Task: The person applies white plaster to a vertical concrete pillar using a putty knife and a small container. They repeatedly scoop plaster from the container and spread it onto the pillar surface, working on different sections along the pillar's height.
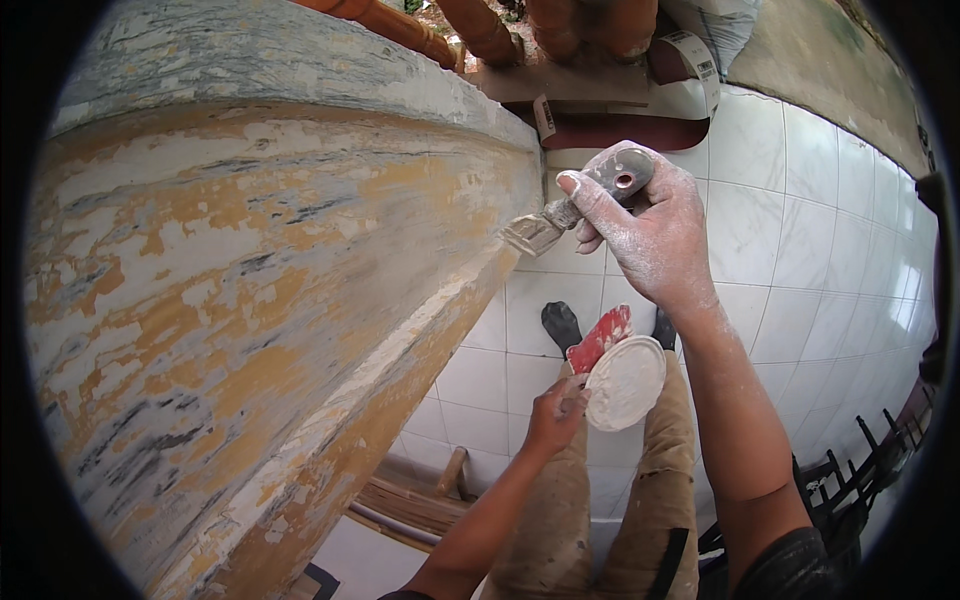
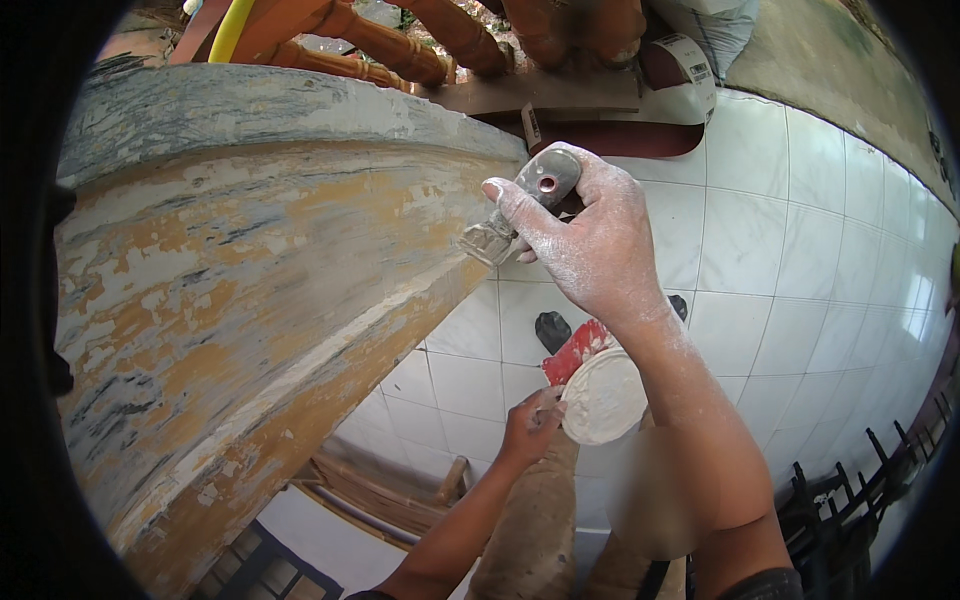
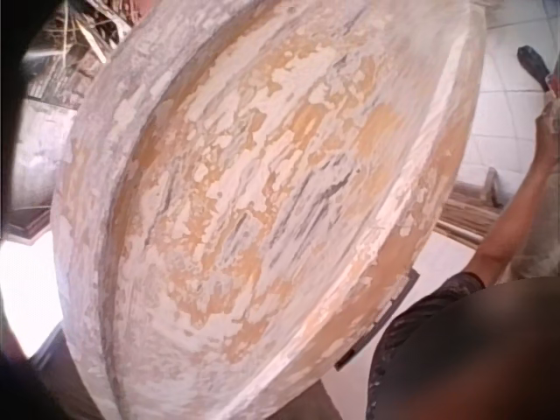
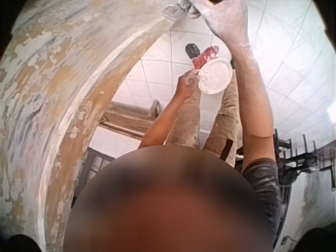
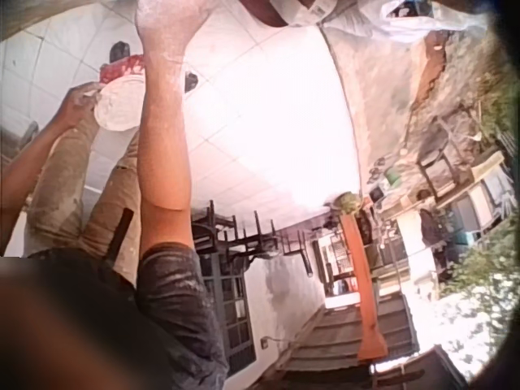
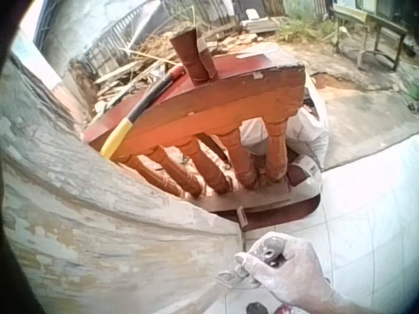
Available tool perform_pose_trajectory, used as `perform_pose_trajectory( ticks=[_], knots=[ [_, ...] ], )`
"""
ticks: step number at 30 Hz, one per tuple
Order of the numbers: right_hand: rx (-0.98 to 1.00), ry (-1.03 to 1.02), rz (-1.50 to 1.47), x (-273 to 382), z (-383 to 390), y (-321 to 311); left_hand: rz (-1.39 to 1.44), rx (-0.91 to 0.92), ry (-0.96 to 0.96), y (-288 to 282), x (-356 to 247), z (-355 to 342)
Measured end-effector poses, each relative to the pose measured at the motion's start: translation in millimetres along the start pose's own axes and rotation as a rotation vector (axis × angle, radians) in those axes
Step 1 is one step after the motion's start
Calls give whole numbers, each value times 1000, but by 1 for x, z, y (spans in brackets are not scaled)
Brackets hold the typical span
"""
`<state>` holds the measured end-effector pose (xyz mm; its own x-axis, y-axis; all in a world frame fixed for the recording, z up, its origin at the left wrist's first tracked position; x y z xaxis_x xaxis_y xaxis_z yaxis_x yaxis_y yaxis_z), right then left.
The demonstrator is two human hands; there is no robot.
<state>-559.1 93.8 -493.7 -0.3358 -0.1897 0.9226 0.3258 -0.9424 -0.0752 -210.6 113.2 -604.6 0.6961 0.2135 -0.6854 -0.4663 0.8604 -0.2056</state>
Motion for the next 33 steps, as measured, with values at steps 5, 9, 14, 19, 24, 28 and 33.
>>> perform_pose_trajectory(
  ticks=[5, 9, 14, 19, 24, 28, 33],
  knots=[
    [99, -167, 118, -3, -2, 17, -63, 38, -52, 1, 2, -1],
    [196, -269, 162, 13, -3, 21, -55, 45, -66, 2, 2, -3],
    [248, -315, 201, 35, -4, 28, -42, -2, -14, 1, -4, -4],
    [305, -238, 202, 52, 3, 15, -80, 17, -69, -1, -8, -4],
    [278, -228, 22, 61, 14, 5, -29, 7, -51, -3, -4, -3],
    [138, -116, -285, 64, 11, -21, 8, 16, -75, -4, 1, -4],
    [-29, -16, -165, 35, 4, -33, -84, 10, -59, -6, -3, -3]
  ],
)
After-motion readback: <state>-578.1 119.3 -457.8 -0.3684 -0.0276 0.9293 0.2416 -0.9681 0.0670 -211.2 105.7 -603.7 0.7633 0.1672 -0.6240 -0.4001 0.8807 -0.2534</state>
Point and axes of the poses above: each hand's wrist, its own z-axis away from the middle knuckle, its own y-axis out of the palm, x = y × z, the point moved 1 cm from there along -z, towards the middle knuckle, and after that the axes turned 10 degrees about -x, right-handed, at the moved point
